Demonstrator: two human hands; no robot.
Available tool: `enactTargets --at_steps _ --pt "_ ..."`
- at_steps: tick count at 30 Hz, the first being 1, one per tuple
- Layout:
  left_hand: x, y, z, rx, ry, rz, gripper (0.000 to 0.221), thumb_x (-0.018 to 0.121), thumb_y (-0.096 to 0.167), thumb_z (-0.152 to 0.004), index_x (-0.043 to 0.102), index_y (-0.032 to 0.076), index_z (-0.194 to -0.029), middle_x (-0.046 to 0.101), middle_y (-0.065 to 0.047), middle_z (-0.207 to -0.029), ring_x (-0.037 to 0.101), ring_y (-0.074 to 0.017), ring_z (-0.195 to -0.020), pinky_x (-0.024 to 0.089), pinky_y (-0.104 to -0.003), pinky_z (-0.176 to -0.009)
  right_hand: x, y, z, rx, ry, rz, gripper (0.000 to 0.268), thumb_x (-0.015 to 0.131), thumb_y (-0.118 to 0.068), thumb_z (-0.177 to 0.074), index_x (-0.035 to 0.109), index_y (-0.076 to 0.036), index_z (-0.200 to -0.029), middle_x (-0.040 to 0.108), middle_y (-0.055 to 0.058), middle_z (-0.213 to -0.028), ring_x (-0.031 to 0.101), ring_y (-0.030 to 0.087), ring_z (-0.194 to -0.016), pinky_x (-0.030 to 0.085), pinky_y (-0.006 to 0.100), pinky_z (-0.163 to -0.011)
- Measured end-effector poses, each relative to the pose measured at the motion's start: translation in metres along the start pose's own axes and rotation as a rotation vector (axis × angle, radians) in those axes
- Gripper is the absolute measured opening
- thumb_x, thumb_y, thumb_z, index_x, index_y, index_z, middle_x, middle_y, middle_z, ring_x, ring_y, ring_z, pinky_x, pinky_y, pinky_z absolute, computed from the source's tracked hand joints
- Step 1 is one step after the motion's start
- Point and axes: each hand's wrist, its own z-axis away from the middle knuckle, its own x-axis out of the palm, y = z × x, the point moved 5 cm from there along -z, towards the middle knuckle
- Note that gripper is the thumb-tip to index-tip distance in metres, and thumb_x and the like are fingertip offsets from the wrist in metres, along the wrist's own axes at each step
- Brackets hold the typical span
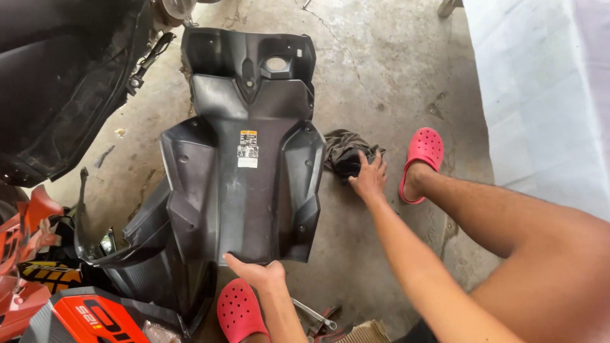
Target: Inspecting and handling motorcycle fairing components and a piece of black material on the floor.
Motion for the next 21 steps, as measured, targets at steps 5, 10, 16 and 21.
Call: enactTargets --at_steps 5,10,16,21 --pt "-0.005 0.005 -0.007 -0.047 0.092 -0.072 0.055 0.04 0.049 -0.099 0.052 0.013 -0.139 0.059 0.002 -0.143 0.056 -0.013 -0.125 0.039 -0.028 -0.11 0.027 0.042 -0.045 -0.03 -0.143 -0.136 0.073 0.072 -0.009 -0.07 0.054 -0.026 -0.139 0.042 0.02 -0.14 0.054 0.043 -0.12 0.051 0.051 -0.098" --pt "-0.006 -0.012 -0.017 -0.078 0.096 -0.093 0.056 0.043 0.049 -0.098 0.052 0.014 -0.141 0.058 0.003 -0.144 0.056 -0.0136 -0.127 0.039 -0.029 -0.111 -0.065 0.064 -0.032 0.281 0.263 -0.5 0.034 0.068 -0.014 -0.076 0.078 -0.016 -0.109 0.077 0.011 -0.097 0.072 0.026 -0.087 0.057 0.037 -0.079" --pt "0.013 -0.034 0.001 -0.089 0.008 -0.102 0.056 0.043 0.046 -0.099 0.054 0.008 -0.14 0.06 -0.001 -0.143 0.058 -0.0152 -0.125 0.041 -0.027 -0.108 -0.108 0.072 0.008 0.577 0.079 -0.703 0.04 0.062 -0.027 -0.078 0.072 0.005 -0.101 0.069 0.016 -0.087 0.059 0.025 -0.072 0.046 0.033 -0.061" --pt "0.051 -0.018 0.051 -0.083 0.165 -0.34 0.1 0.074 0.065 -0.086 0.038 0.005 -0.157 0.028 -0.011 -0.167 0.026 -0.016 -0.154 0.019 -0.028 -0.128 -0.1 0.091 0.024 0.464 -0.128 -0.21 0.052 0.073 -0.043 -0.072 0.078 -0.011 -0.112 0.074 0.018 -0.11 0.065 0.037 -0.115 0.048 0.05 -0.099"
